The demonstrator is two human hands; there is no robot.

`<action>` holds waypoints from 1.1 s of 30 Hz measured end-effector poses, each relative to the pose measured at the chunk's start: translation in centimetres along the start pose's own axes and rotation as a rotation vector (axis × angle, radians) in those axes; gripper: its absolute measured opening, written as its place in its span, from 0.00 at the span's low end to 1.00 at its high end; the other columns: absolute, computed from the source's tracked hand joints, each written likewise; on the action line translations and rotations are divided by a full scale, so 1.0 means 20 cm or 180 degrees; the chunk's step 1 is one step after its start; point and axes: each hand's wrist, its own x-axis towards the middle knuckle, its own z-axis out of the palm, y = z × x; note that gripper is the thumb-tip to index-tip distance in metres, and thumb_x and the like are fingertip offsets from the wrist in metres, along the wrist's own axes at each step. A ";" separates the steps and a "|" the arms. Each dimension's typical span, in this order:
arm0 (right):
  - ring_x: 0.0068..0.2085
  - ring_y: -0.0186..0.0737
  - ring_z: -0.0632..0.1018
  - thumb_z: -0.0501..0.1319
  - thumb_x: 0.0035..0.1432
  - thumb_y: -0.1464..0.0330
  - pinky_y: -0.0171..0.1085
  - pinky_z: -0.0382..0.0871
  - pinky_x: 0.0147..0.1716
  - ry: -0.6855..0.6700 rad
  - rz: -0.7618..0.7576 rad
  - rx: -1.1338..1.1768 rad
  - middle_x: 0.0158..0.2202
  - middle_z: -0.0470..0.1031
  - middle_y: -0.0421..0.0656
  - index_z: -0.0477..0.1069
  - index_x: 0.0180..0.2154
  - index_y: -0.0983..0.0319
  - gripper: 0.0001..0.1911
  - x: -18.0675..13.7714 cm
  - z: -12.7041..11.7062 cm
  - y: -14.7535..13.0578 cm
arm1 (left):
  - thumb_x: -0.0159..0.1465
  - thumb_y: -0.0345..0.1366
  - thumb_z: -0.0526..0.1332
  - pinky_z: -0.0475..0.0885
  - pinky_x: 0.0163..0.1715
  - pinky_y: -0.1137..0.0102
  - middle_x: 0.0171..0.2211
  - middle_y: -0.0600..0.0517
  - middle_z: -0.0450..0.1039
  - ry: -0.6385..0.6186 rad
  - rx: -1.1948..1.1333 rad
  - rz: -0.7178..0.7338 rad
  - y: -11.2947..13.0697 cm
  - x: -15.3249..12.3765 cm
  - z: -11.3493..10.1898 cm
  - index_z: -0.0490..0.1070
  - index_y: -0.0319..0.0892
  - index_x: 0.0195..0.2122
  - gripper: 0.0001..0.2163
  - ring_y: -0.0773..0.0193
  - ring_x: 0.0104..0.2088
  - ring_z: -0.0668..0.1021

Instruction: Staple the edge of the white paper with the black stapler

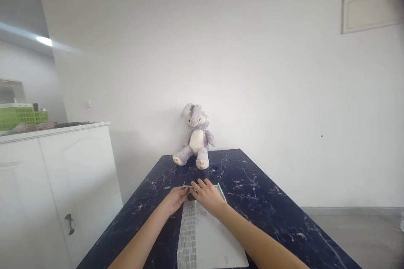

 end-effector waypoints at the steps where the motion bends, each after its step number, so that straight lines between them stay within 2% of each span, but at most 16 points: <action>1: 0.54 0.54 0.73 0.54 0.68 0.74 0.51 0.69 0.48 -0.0003 0.0010 0.0001 0.61 0.70 0.51 0.71 0.57 0.59 0.18 0.00 0.00 0.00 | 0.57 0.29 0.72 0.75 0.56 0.66 0.36 0.44 0.81 0.0025 0.0024 0.0019 0.00 0.01 -0.01 0.79 0.39 0.30 0.03 0.57 0.42 0.84; 3: 0.56 0.53 0.72 0.55 0.67 0.74 0.50 0.68 0.50 -0.0030 0.0189 0.0105 0.64 0.67 0.50 0.70 0.58 0.57 0.20 0.00 -0.01 0.01 | 0.56 0.29 0.74 0.76 0.55 0.67 0.37 0.43 0.82 0.0117 0.0075 0.0085 0.00 0.02 -0.03 0.79 0.38 0.30 0.05 0.57 0.42 0.84; 6: 0.56 0.50 0.72 0.60 0.60 0.78 0.45 0.67 0.50 -0.0034 0.1040 0.0572 0.62 0.69 0.50 0.70 0.58 0.55 0.25 0.00 -0.01 0.03 | 0.54 0.30 0.75 0.78 0.52 0.65 0.37 0.41 0.82 0.0546 0.0179 0.0287 0.04 0.02 -0.06 0.78 0.36 0.31 0.08 0.56 0.40 0.85; 9: 0.47 0.47 0.77 0.64 0.54 0.76 0.38 0.67 0.42 -0.0223 0.1898 0.1353 0.45 0.78 0.46 0.77 0.44 0.59 0.15 -0.02 0.02 0.05 | 0.56 0.35 0.74 0.79 0.49 0.64 0.38 0.40 0.82 0.1112 0.0256 0.0874 0.11 0.00 -0.08 0.76 0.35 0.38 0.13 0.56 0.39 0.85; 12: 0.36 0.43 0.78 0.68 0.51 0.71 0.35 0.65 0.34 -0.0803 0.2084 0.2053 0.33 0.78 0.42 0.78 0.35 0.62 0.06 -0.03 0.05 0.07 | 0.57 0.43 0.73 0.81 0.42 0.65 0.40 0.41 0.82 0.1301 0.0412 0.1350 0.19 -0.04 -0.07 0.73 0.38 0.43 0.19 0.57 0.38 0.85; 14: 0.36 0.45 0.78 0.71 0.50 0.67 0.35 0.65 0.33 -0.0922 0.2026 0.2190 0.33 0.78 0.42 0.79 0.36 0.61 0.10 -0.04 0.05 0.08 | 0.57 0.48 0.72 0.81 0.32 0.69 0.41 0.42 0.82 0.1182 0.0664 0.1459 0.21 -0.06 -0.05 0.71 0.40 0.45 0.22 0.61 0.31 0.84; 17: 0.48 0.52 0.76 0.72 0.52 0.61 0.42 0.67 0.44 -0.0237 0.1686 0.1831 0.47 0.77 0.47 0.75 0.51 0.58 0.24 -0.04 -0.01 0.08 | 0.59 0.52 0.69 0.69 0.16 0.75 0.40 0.45 0.82 0.0793 0.1157 0.1501 0.20 -0.08 0.01 0.69 0.41 0.46 0.23 0.71 0.16 0.74; 19: 0.53 0.51 0.72 0.70 0.58 0.62 0.44 0.66 0.49 0.0249 0.1177 0.1585 0.54 0.73 0.48 0.68 0.59 0.56 0.29 -0.02 -0.06 0.07 | 0.60 0.52 0.68 0.60 0.12 0.77 0.35 0.48 0.82 0.0469 0.1423 0.1463 0.17 -0.09 0.05 0.68 0.41 0.46 0.23 0.75 0.12 0.66; 21: 0.51 0.47 0.72 0.65 0.63 0.66 0.43 0.65 0.49 0.0459 0.0618 0.1428 0.54 0.73 0.47 0.67 0.58 0.56 0.23 -0.01 -0.09 0.07 | 0.60 0.53 0.67 0.56 0.11 0.78 0.28 0.51 0.79 0.0108 0.1577 0.1382 0.14 -0.09 0.09 0.68 0.40 0.45 0.23 0.76 0.11 0.63; 24: 0.42 0.42 0.73 0.58 0.69 0.69 0.41 0.63 0.43 0.0686 0.0198 0.1083 0.43 0.76 0.45 0.72 0.47 0.59 0.07 0.01 -0.09 0.05 | 0.61 0.53 0.67 0.56 0.11 0.78 0.21 0.55 0.74 -0.0357 0.1619 0.1294 0.10 -0.10 0.13 0.68 0.40 0.45 0.23 0.74 0.10 0.64; 26: 0.38 0.41 0.71 0.53 0.72 0.71 0.40 0.62 0.40 0.0805 0.0084 0.0854 0.37 0.74 0.44 0.72 0.42 0.60 0.09 0.01 -0.08 0.05 | 0.61 0.52 0.67 0.58 0.12 0.78 0.20 0.57 0.73 -0.0495 0.1584 0.1286 0.10 -0.11 0.15 0.67 0.40 0.45 0.22 0.73 0.11 0.66; 28: 0.38 0.41 0.70 0.51 0.72 0.72 0.41 0.62 0.40 0.0871 -0.0027 0.0732 0.36 0.73 0.45 0.73 0.43 0.61 0.11 0.00 -0.09 0.06 | 0.62 0.51 0.67 0.60 0.13 0.77 0.21 0.56 0.73 -0.0575 0.1556 0.1257 0.10 -0.12 0.18 0.66 0.40 0.46 0.22 0.71 0.12 0.69; 31: 0.42 0.44 0.70 0.52 0.72 0.72 0.42 0.65 0.43 0.0935 -0.0089 0.0732 0.42 0.73 0.48 0.72 0.51 0.61 0.13 0.00 -0.09 0.09 | 0.63 0.52 0.66 0.64 0.14 0.75 0.26 0.53 0.77 -0.0705 0.1587 0.1192 0.14 -0.15 0.20 0.64 0.41 0.50 0.24 0.66 0.15 0.75; 33: 0.44 0.45 0.69 0.52 0.70 0.75 0.42 0.67 0.44 0.1017 0.0123 0.0796 0.44 0.72 0.49 0.71 0.55 0.60 0.17 -0.01 -0.08 0.15 | 0.65 0.53 0.62 0.67 0.15 0.73 0.32 0.49 0.80 -0.0596 0.1700 0.1260 0.17 -0.15 0.19 0.63 0.42 0.52 0.23 0.64 0.16 0.76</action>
